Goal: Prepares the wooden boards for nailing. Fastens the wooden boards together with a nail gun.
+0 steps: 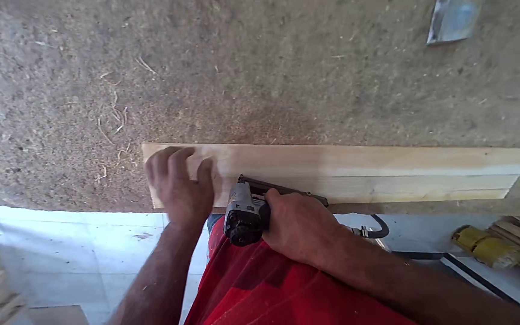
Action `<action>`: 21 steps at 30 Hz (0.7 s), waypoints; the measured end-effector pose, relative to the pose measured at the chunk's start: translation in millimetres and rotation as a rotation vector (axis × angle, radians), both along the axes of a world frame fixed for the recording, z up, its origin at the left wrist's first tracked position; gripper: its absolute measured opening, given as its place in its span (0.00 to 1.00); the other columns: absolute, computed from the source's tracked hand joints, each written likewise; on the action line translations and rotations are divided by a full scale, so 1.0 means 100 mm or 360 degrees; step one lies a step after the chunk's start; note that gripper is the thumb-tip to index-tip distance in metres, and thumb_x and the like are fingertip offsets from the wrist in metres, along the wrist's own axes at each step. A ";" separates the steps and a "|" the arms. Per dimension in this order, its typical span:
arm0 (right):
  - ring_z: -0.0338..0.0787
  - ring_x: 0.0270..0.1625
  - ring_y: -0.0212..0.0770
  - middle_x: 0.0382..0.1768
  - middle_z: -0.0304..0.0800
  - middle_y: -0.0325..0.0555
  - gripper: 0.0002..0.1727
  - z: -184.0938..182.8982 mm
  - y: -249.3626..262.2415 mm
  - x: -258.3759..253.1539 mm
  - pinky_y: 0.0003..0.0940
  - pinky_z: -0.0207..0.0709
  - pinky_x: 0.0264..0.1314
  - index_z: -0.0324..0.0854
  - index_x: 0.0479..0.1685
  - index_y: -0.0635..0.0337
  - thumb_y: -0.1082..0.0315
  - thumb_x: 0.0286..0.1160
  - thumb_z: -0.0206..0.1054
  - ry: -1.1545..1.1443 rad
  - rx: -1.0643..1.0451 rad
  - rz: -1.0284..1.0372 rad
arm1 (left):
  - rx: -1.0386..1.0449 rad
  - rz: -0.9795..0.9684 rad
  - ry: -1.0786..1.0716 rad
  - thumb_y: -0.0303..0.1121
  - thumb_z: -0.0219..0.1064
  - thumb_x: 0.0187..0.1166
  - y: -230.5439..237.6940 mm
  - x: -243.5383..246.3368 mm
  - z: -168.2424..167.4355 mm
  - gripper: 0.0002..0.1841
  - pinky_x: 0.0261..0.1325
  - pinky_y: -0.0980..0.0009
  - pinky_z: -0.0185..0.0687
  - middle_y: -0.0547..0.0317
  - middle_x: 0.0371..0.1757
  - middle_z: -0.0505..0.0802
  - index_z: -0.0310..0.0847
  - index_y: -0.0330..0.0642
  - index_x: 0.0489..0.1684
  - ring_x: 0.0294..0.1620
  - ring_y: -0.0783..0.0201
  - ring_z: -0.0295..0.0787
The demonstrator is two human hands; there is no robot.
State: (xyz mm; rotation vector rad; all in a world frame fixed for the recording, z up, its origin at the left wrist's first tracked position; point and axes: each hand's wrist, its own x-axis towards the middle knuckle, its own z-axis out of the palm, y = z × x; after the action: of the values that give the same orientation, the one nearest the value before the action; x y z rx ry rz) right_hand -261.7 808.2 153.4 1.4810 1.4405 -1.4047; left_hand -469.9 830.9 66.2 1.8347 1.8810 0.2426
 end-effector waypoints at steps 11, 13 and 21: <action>0.91 0.35 0.45 0.30 0.86 0.39 0.21 -0.08 -0.14 0.60 0.46 0.82 0.32 0.75 0.53 0.47 0.42 0.75 0.65 0.0100 -0.0017 -0.0020 | 0.0457 -0.0326 0.0284 0.48 0.51 0.89 0.06 0.58 -0.68 0.18 0.72 0.51 0.68 0.56 0.52 0.93 0.88 0.52 0.44 0.63 0.51 0.84; 0.91 0.34 0.44 0.29 0.85 0.39 0.21 -0.07 -0.19 0.73 0.45 0.82 0.31 0.76 0.51 0.47 0.42 0.74 0.65 0.0074 -0.0033 -0.0016 | 0.0451 -0.0326 0.0290 0.47 0.51 0.89 0.03 0.56 -0.68 0.19 0.72 0.51 0.68 0.56 0.53 0.93 0.89 0.52 0.44 0.63 0.51 0.84; 0.91 0.34 0.42 0.29 0.86 0.37 0.23 -0.09 -0.38 1.19 0.44 0.82 0.32 0.78 0.56 0.46 0.41 0.72 0.66 0.0057 0.0014 -0.0044 | 0.0472 -0.0308 0.0318 0.49 0.50 0.88 0.03 0.58 -0.68 0.21 0.68 0.51 0.70 0.51 0.51 0.93 0.88 0.49 0.42 0.62 0.48 0.84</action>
State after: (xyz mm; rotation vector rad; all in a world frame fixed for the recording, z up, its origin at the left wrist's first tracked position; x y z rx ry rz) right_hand -143.1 770.6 144.8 1.4935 1.4548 -1.4501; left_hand -411.7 834.3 -2.0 2.3009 1.8589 0.2926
